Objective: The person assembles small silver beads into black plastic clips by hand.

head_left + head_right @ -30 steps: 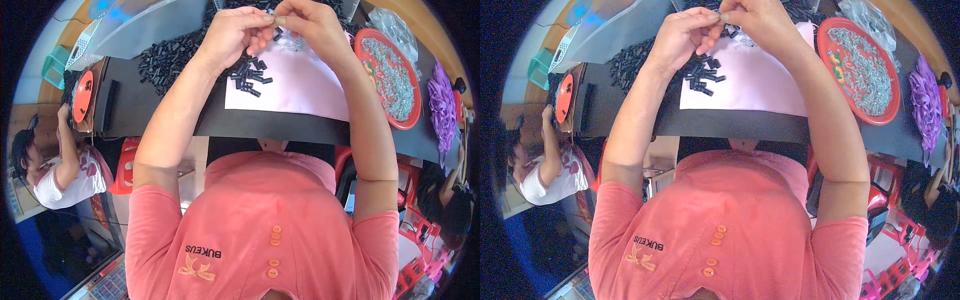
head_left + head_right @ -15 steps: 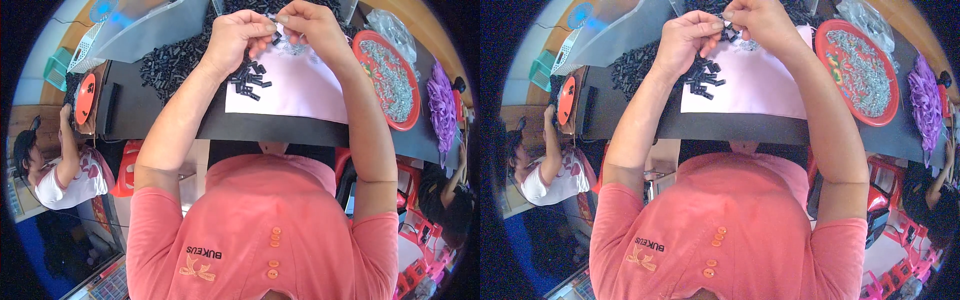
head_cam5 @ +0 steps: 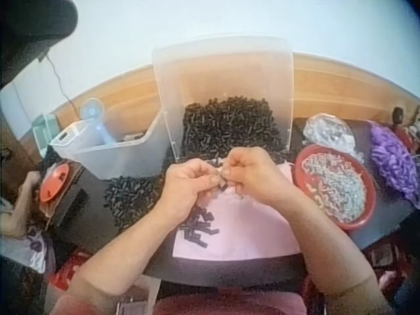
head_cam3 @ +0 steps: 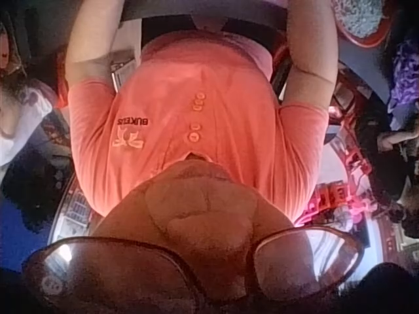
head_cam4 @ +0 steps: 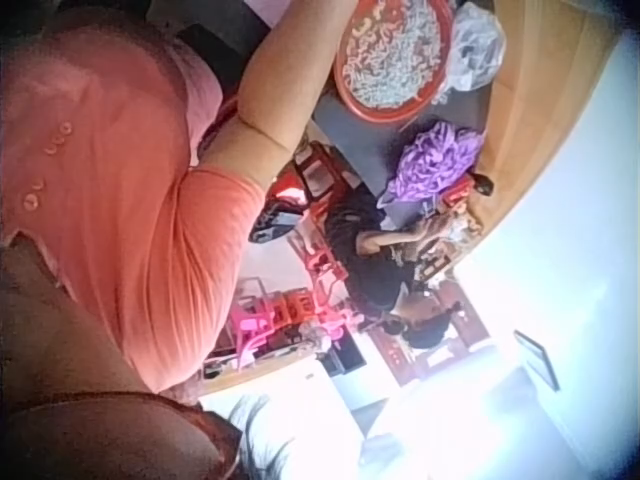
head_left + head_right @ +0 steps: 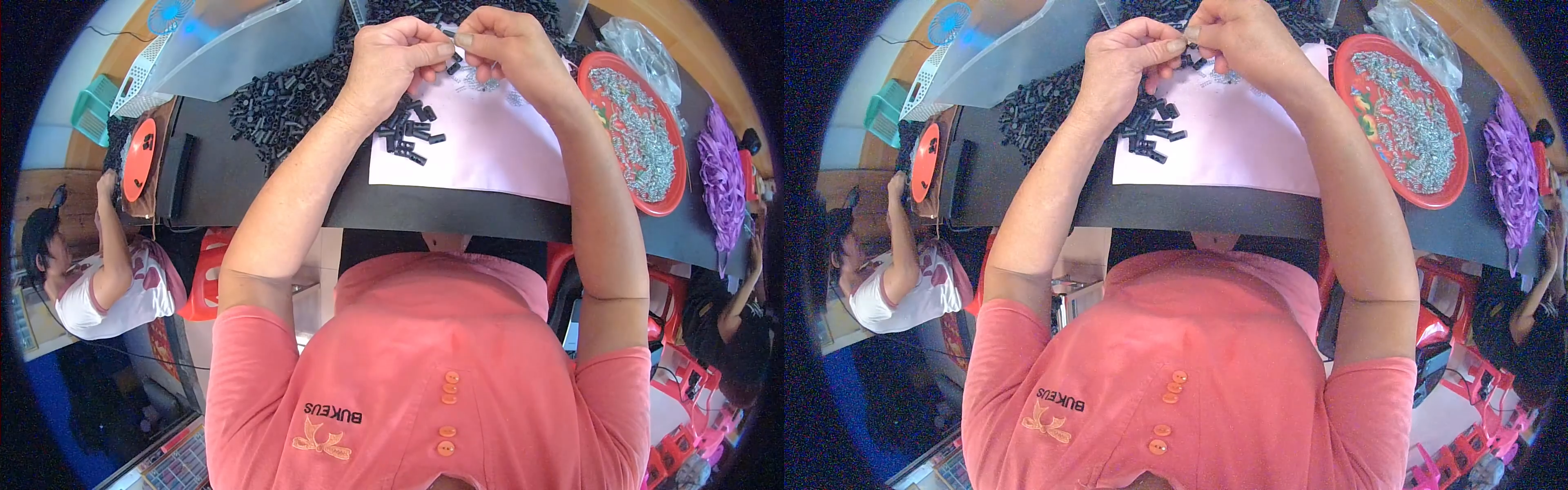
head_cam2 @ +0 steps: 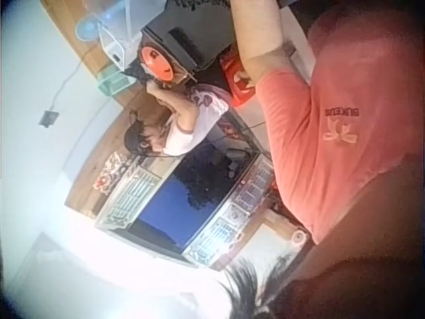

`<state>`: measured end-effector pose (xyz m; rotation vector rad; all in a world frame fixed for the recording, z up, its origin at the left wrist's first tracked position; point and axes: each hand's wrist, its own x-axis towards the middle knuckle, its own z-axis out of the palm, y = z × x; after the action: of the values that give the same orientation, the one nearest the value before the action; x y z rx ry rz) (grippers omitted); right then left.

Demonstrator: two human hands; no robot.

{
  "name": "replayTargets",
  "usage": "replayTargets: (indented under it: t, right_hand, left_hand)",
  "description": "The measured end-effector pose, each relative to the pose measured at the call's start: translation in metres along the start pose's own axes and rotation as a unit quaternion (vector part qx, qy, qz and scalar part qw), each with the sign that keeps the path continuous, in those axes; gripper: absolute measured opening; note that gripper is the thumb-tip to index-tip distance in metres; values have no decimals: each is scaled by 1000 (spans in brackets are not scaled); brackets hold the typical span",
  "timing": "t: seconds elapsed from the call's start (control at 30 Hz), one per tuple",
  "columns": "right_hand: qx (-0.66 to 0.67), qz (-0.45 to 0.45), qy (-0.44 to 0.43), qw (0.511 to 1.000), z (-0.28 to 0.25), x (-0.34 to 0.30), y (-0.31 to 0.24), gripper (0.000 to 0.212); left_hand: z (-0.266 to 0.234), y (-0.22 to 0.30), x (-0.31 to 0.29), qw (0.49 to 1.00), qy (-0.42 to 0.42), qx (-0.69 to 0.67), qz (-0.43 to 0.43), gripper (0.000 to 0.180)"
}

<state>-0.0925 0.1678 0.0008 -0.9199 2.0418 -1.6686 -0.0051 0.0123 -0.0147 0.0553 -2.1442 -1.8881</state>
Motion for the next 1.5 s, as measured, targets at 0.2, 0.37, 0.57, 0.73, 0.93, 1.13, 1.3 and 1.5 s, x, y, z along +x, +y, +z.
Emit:
replayTargets:
  t: [0.2,0.37,0.57,0.73,0.93,1.13,1.3,1.5]
  right_hand:
    - [-24,10,3,1000,4,-4,-11,12]
    - [-45,9,11,999,5,-5,-11,14]
    - [-36,16,-4,999,7,-5,-12,14]
    - [-93,-12,19,995,6,-9,-13,14]
    - [-64,13,30,997,4,-7,-16,18]
    - [-28,39,-22,999,-5,-6,-18,19]
    - [-86,-81,103,988,-15,13,6,17]
    - [95,-132,93,982,-22,6,6,16]
  left_hand:
    - [1,-4,1,996,20,62,62,11]
    - [0,-6,-1,989,23,115,95,12]
    - [0,-9,0,962,29,195,188,12]
    - [1,-2,-3,994,-5,87,66,9]
    - [3,-5,0,1000,-15,10,23,11]
    - [6,-4,-1,991,18,105,79,10]
    - [9,-5,12,831,32,505,230,14]
    - [22,-6,25,760,-70,621,179,15]
